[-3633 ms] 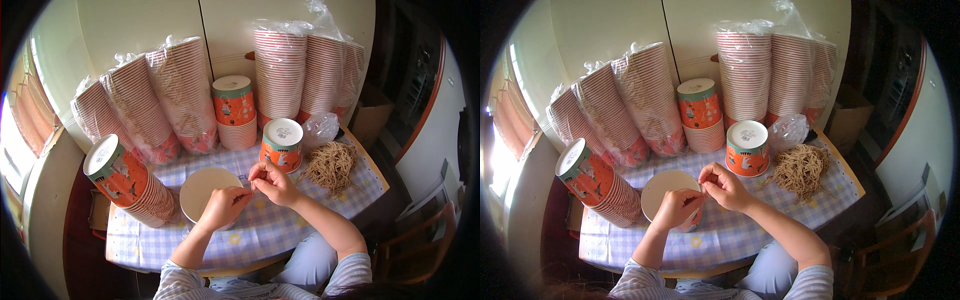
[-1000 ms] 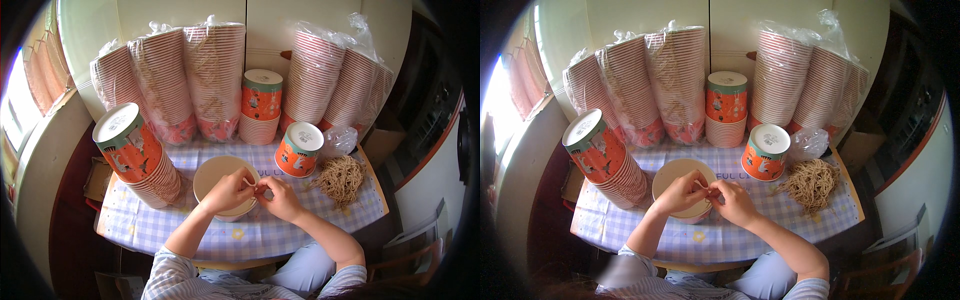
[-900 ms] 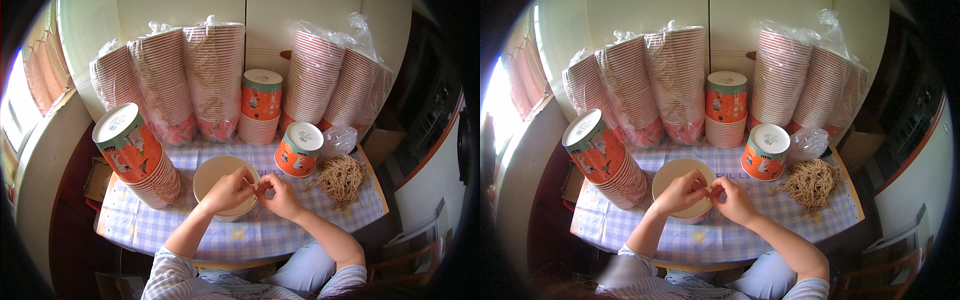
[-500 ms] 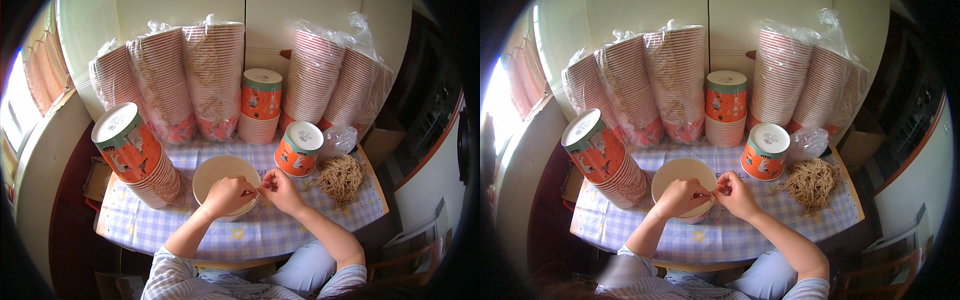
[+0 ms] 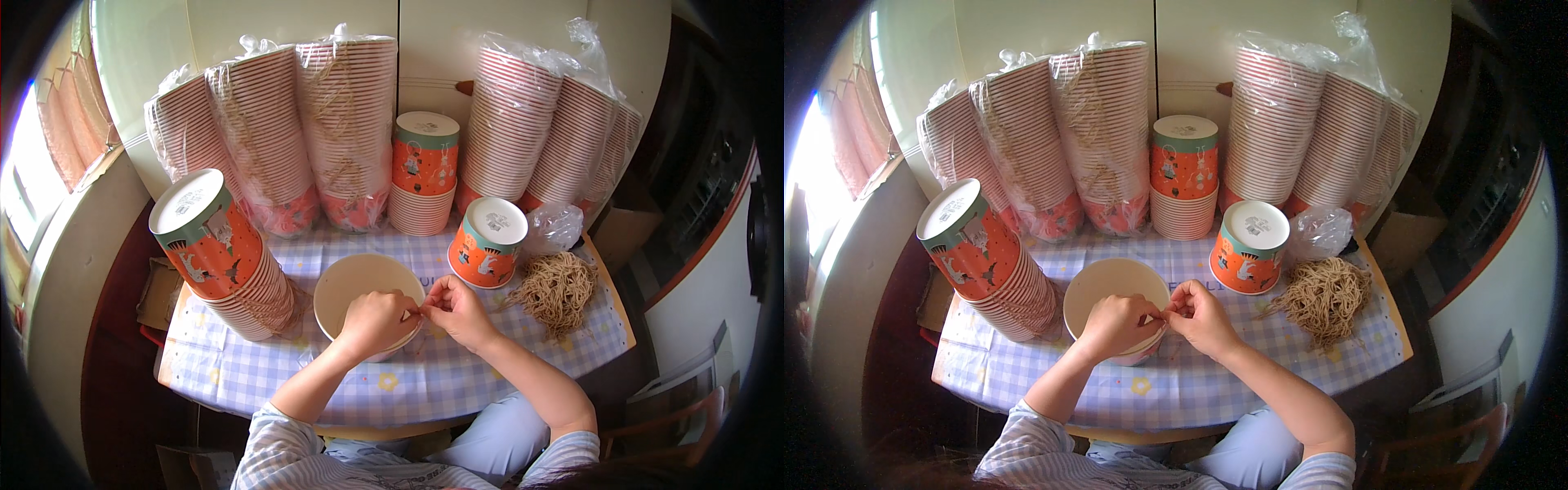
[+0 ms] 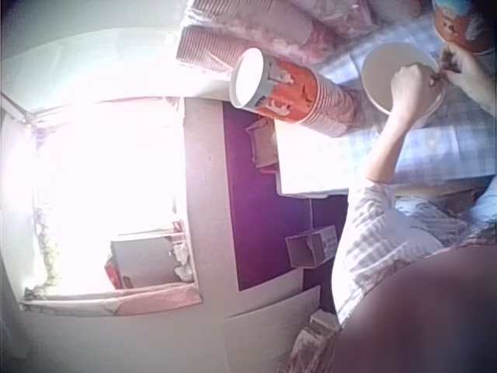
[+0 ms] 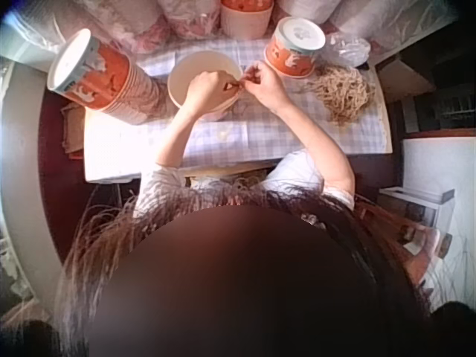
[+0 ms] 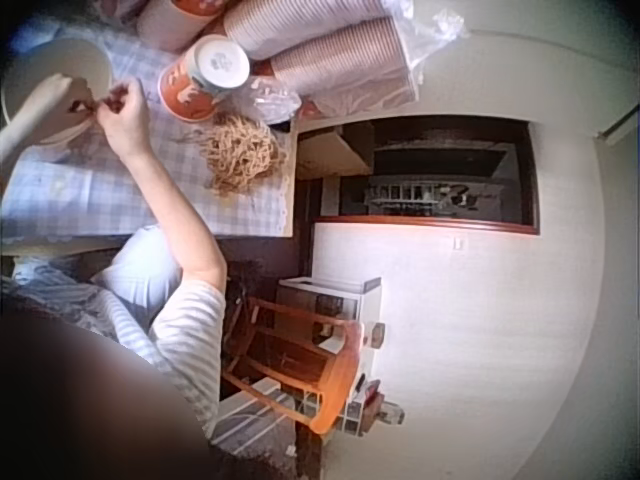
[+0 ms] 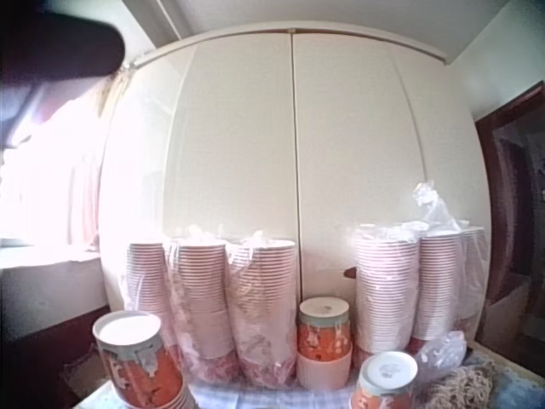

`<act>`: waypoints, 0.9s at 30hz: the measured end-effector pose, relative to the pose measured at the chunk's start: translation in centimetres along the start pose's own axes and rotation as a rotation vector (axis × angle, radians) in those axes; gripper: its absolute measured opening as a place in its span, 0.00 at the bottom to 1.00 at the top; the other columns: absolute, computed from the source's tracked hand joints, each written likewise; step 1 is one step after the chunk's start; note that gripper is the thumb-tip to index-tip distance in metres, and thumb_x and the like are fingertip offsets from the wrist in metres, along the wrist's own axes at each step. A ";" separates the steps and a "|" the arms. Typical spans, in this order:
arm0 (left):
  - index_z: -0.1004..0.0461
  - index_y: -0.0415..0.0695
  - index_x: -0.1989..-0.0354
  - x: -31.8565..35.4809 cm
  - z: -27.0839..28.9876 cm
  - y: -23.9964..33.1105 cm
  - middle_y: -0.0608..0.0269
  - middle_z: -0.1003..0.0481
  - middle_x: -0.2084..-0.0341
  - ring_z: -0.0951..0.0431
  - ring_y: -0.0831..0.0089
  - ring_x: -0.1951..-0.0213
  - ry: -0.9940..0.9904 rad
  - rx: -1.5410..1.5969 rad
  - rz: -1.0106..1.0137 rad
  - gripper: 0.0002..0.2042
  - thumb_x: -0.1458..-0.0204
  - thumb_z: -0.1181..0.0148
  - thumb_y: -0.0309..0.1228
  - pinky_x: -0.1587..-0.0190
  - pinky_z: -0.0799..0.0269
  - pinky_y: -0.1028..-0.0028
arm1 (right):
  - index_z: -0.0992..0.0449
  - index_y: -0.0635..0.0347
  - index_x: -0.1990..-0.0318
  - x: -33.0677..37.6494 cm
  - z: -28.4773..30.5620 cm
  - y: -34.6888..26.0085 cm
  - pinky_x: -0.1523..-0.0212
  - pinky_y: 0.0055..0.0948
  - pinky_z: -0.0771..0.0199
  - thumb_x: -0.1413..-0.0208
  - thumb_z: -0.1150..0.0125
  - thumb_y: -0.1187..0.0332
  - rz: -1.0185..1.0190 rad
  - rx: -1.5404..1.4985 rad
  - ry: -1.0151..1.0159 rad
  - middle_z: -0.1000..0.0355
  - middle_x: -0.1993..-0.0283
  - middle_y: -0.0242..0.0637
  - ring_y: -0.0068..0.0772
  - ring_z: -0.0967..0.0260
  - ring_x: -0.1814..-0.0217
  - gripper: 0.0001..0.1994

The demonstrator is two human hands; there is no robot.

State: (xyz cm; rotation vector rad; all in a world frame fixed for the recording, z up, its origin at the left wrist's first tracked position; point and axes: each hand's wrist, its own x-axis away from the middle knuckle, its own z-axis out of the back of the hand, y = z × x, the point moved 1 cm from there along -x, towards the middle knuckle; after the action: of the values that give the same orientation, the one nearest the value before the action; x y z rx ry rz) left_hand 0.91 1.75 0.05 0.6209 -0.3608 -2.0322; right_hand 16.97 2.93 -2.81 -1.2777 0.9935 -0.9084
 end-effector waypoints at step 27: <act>0.24 0.41 0.74 -0.2 0.5 -0.4 0.56 0.26 0.82 0.25 0.63 0.79 0.035 0.264 -0.065 0.06 0.61 0.44 0.28 0.74 0.31 0.69 | 0.39 0.58 0.66 -0.1 0.2 0.2 0.63 0.15 0.35 0.54 0.42 0.79 -0.010 -0.092 -0.006 0.35 0.69 0.28 0.15 0.37 0.66 0.12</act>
State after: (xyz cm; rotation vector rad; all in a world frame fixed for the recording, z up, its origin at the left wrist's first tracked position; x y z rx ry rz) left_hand 0.39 2.11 0.30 0.8374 -0.6011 -2.0495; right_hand 17.17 3.11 -3.04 -1.3629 1.0352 -0.8738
